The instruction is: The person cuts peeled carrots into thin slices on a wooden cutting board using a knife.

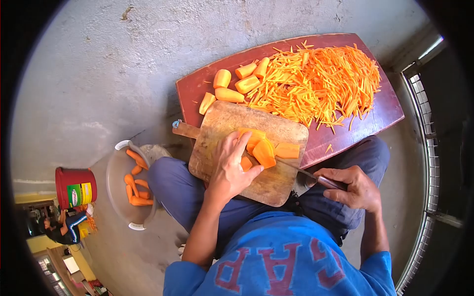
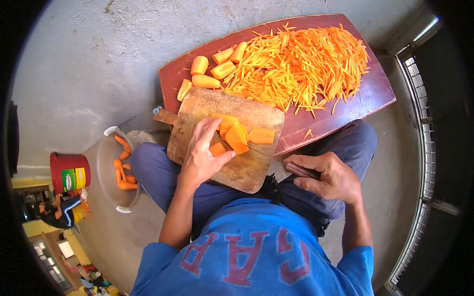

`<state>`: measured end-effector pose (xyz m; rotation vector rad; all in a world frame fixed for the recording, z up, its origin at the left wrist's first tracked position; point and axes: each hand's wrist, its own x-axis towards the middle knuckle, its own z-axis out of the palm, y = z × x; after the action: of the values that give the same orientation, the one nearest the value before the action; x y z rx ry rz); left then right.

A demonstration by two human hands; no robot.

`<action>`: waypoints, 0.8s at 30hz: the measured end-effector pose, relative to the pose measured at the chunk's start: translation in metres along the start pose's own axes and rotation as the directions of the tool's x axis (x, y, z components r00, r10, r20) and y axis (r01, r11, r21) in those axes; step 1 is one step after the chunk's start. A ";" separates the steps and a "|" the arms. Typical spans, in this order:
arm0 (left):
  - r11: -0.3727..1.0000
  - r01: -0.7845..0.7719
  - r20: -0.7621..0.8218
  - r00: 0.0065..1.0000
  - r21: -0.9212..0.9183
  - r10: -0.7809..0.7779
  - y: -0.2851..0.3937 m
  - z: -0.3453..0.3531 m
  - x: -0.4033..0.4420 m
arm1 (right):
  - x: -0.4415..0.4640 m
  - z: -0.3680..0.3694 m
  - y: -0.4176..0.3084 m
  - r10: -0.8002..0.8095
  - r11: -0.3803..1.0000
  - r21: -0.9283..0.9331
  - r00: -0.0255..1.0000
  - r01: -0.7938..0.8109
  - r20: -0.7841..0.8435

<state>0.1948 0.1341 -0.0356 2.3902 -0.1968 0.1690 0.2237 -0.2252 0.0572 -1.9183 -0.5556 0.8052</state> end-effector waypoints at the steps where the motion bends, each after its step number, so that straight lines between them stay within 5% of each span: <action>1: 1.000 0.012 0.013 1.000 0.011 -0.012 0.001 0.001 0.002 | 0.000 -0.008 0.000 -0.015 0.998 -0.067 0.999 0.019 0.046; 6: 0.998 0.059 0.062 0.996 0.005 -0.059 0.006 0.002 0.012 | 0.026 -0.048 -0.012 -0.061 0.977 -0.183 0.971 0.106 0.232; 15: 1.000 0.023 0.021 1.000 0.021 -0.024 0.000 0.008 0.007 | 0.068 -0.101 -0.017 0.053 0.894 -0.437 0.946 0.098 0.320; 19: 1.000 0.028 0.000 1.000 -0.010 -0.028 -0.001 0.011 0.009 | 0.109 -0.113 -0.008 0.015 0.924 -0.363 0.936 0.121 0.352; 22: 0.996 0.074 -0.036 0.996 -0.049 -0.076 -0.004 0.013 0.011 | 0.149 -0.116 -0.021 0.232 0.910 -0.405 0.918 -0.088 0.322; 24: 0.988 0.092 -0.090 0.991 -0.122 -0.103 -0.015 0.017 0.017 | 0.176 -0.121 -0.009 0.041 0.949 -0.303 0.922 0.084 0.386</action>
<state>0.2149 0.1319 -0.0549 2.2624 -0.0435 0.2198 0.4314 -0.1750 0.0524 -2.0417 -0.9979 1.1512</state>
